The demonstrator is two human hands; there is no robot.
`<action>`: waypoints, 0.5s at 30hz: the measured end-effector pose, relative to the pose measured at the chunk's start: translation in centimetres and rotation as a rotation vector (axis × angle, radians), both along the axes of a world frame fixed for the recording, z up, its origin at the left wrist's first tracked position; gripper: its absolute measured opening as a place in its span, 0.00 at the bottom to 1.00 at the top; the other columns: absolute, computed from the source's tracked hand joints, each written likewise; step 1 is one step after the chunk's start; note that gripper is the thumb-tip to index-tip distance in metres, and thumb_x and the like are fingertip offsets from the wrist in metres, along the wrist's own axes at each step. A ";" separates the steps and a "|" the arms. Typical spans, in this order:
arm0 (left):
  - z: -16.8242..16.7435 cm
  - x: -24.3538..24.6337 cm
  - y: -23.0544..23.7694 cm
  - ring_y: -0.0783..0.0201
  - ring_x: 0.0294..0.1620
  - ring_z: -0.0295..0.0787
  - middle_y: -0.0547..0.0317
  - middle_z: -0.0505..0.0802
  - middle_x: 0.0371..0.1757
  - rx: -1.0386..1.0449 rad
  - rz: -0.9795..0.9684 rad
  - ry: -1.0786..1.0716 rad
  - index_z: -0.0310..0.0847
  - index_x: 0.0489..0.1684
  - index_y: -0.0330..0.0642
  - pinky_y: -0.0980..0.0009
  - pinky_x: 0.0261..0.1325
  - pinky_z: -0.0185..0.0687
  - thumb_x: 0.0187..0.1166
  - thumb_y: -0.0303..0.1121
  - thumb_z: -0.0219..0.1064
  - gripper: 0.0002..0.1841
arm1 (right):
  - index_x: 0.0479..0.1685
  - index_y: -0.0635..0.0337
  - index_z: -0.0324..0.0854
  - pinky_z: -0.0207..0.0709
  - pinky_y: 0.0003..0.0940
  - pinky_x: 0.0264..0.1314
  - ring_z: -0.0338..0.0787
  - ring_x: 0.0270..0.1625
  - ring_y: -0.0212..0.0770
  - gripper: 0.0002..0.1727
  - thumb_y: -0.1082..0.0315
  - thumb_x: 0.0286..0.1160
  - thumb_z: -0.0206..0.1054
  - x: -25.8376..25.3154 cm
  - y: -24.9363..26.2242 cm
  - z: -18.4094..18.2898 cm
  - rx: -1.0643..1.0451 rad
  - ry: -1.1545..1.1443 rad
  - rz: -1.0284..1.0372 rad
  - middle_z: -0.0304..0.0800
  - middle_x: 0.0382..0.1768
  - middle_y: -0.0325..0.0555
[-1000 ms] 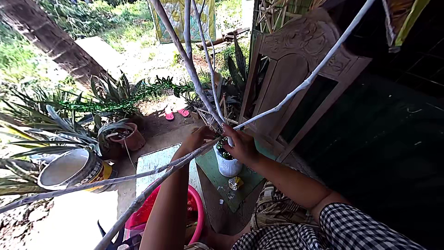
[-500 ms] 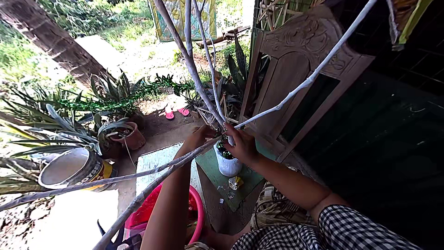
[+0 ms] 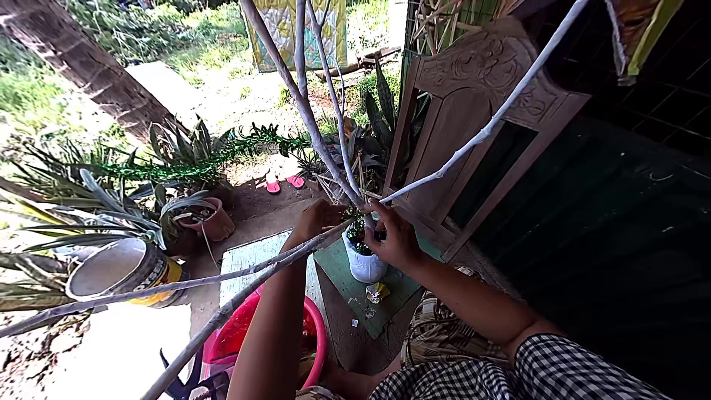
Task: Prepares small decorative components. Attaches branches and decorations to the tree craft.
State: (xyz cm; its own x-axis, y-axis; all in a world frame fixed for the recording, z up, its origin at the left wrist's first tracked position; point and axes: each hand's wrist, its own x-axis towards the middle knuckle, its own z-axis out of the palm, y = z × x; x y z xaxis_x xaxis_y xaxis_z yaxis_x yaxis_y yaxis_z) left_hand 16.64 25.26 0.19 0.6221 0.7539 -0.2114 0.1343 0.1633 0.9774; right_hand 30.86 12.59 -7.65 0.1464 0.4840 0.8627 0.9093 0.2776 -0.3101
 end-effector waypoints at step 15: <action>-1.7 0.4 -1.3 0.61 0.41 0.92 0.52 0.92 0.47 -0.074 -0.096 -0.078 0.77 0.69 0.40 0.64 0.48 0.89 0.95 0.42 0.36 0.25 | 0.86 0.65 0.62 0.84 0.38 0.28 0.90 0.27 0.38 0.35 0.77 0.74 0.58 -1.5 0.8 -3.7 -0.102 0.384 0.033 0.91 0.66 0.47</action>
State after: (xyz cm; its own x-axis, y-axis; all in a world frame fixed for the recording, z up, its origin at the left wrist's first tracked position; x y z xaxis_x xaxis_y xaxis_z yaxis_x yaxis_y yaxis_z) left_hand 17.07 23.95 -1.49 0.7074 0.6741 -0.2124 0.0773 0.2250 0.9713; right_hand 29.39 13.41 -11.34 0.4319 0.5742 0.6955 0.7126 0.2553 -0.6534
